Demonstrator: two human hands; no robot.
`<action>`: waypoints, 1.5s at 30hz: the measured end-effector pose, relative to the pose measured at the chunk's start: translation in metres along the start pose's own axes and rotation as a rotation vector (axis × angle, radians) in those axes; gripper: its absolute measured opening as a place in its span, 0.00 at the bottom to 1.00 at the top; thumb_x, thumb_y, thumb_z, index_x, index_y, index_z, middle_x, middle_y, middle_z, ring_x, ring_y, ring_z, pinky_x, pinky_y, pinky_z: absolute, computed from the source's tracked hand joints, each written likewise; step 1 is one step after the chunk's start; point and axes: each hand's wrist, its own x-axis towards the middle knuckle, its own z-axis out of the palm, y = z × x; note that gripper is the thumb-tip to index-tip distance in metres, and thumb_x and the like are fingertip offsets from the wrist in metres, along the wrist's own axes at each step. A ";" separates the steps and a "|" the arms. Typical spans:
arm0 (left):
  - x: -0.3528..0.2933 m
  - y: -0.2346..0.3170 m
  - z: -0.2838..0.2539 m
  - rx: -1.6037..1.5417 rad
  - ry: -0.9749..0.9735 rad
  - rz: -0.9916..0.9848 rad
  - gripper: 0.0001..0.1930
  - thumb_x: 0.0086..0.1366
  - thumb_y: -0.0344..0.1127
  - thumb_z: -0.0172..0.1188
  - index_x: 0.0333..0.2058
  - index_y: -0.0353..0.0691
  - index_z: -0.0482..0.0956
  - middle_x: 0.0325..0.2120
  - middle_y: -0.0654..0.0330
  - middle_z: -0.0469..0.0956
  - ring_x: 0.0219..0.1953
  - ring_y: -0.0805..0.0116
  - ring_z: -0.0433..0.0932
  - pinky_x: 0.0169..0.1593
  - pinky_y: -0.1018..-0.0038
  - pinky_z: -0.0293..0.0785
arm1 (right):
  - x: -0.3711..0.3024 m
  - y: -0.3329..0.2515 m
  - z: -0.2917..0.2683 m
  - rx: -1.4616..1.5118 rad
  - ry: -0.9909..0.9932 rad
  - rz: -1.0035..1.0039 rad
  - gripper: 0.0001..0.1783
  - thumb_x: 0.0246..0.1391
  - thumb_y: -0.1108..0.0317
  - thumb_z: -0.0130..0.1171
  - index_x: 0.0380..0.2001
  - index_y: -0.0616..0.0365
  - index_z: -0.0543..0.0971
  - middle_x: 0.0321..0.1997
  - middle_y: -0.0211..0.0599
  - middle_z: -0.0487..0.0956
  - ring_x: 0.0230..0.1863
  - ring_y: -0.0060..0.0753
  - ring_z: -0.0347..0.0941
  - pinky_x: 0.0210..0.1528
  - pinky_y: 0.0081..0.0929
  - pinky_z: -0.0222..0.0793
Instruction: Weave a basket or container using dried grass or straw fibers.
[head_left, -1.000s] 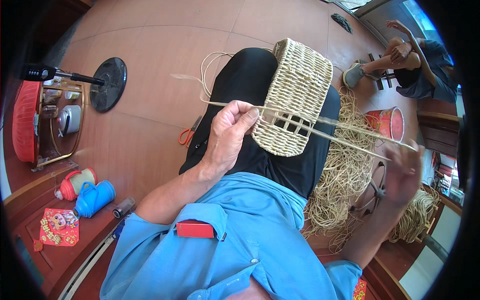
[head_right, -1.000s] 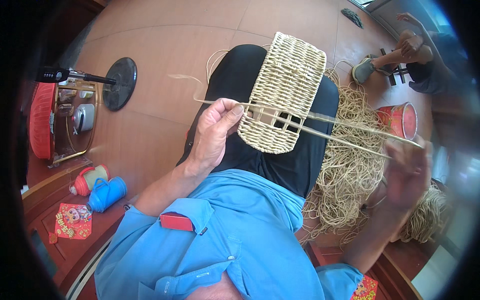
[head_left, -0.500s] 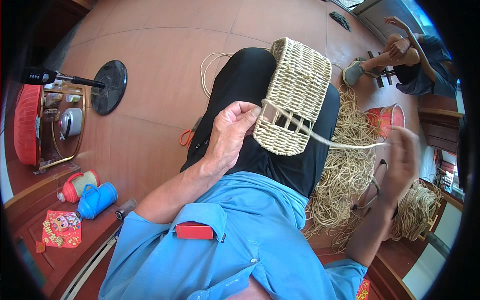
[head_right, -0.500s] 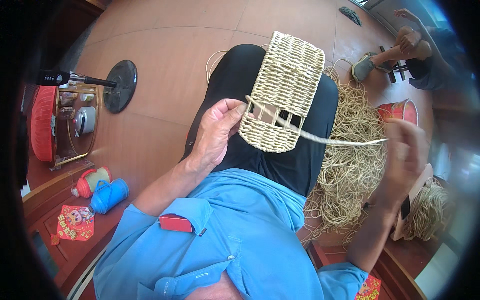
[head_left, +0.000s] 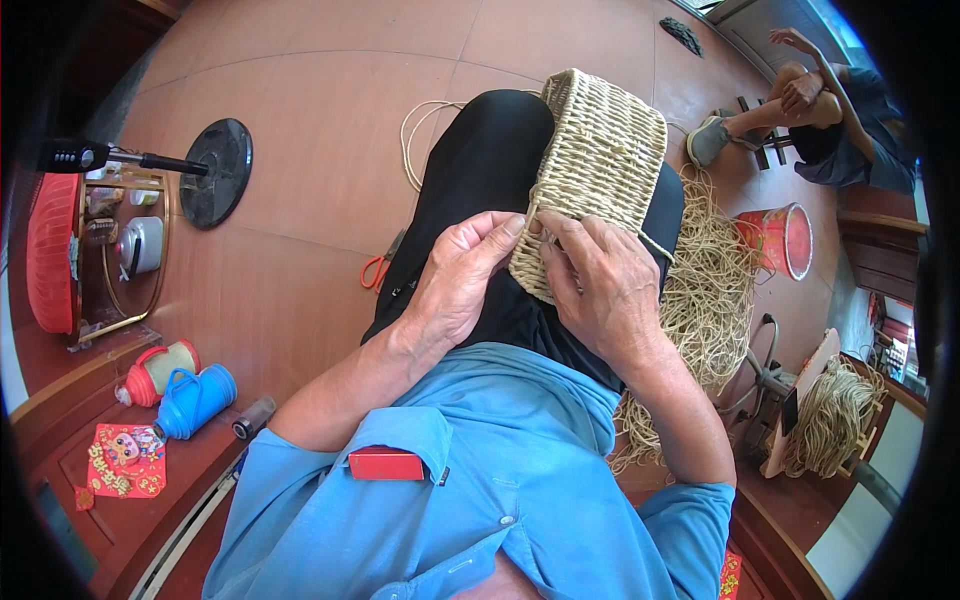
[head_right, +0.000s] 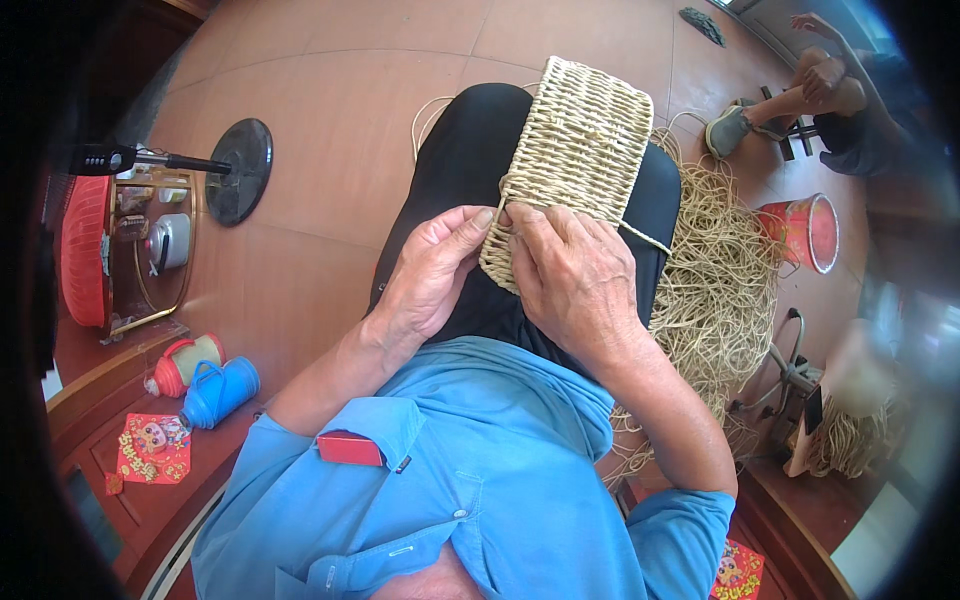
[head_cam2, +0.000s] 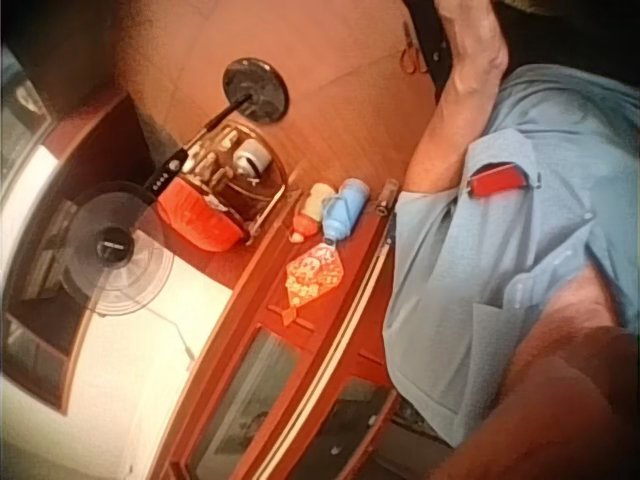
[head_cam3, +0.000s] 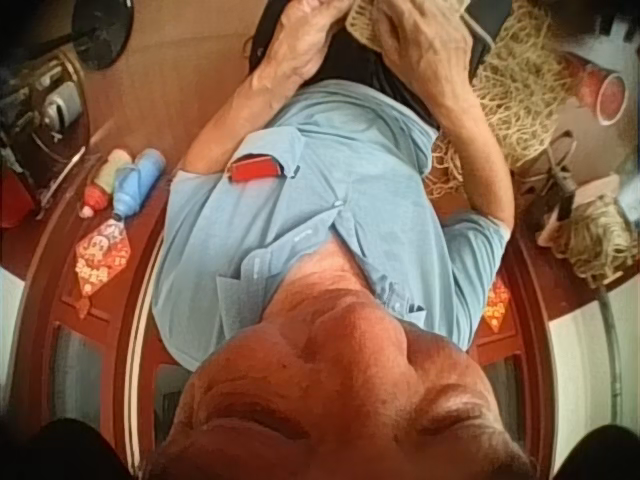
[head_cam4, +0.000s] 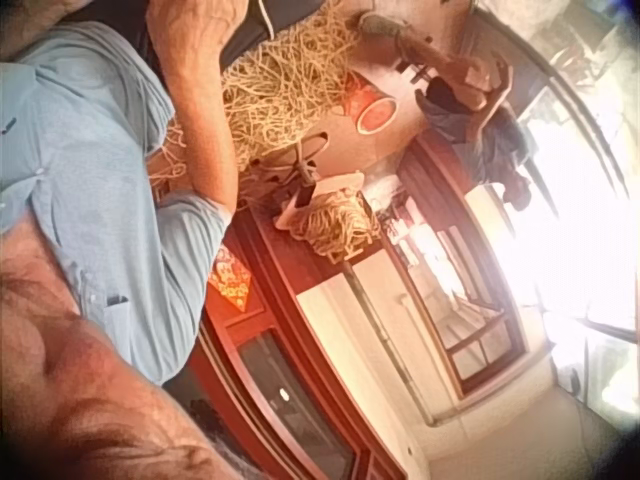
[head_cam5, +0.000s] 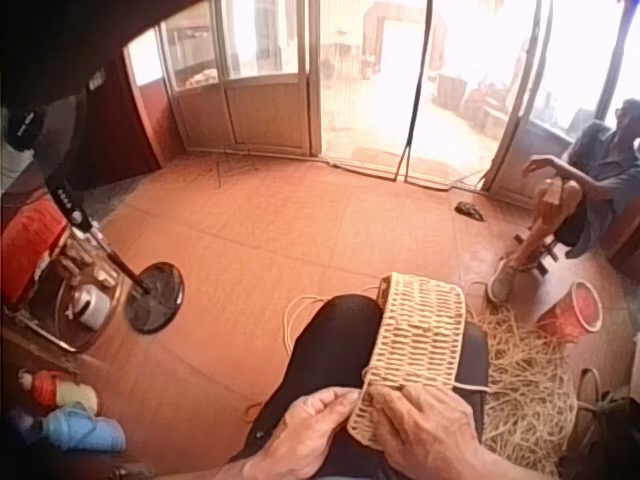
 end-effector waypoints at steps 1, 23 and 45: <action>0.000 0.000 0.000 -0.003 0.001 -0.001 0.15 0.85 0.42 0.63 0.58 0.37 0.85 0.50 0.62 0.87 0.53 0.76 0.83 0.63 0.72 0.78 | 0.001 0.000 -0.002 -0.002 -0.001 -0.002 0.11 0.67 0.69 0.67 0.51 0.52 0.85 0.35 0.37 0.82 0.41 0.45 0.85 0.47 0.45 0.78; -0.002 0.013 0.013 0.887 0.139 0.665 0.14 0.74 0.33 0.73 0.54 0.40 0.84 0.46 0.62 0.84 0.45 0.68 0.82 0.52 0.68 0.80 | -0.008 0.015 -0.023 0.016 -0.170 -0.013 0.11 0.72 0.59 0.67 0.38 0.52 0.79 0.32 0.37 0.78 0.34 0.47 0.84 0.37 0.45 0.79; 0.010 0.033 0.056 1.691 -0.009 0.943 0.06 0.65 0.28 0.74 0.39 0.41 0.87 0.34 0.60 0.78 0.38 0.56 0.78 0.44 0.60 0.78 | -0.058 0.043 -0.076 0.246 0.261 0.429 0.25 0.67 0.76 0.72 0.65 0.51 0.82 0.36 0.25 0.85 0.25 0.13 0.69 0.29 0.20 0.67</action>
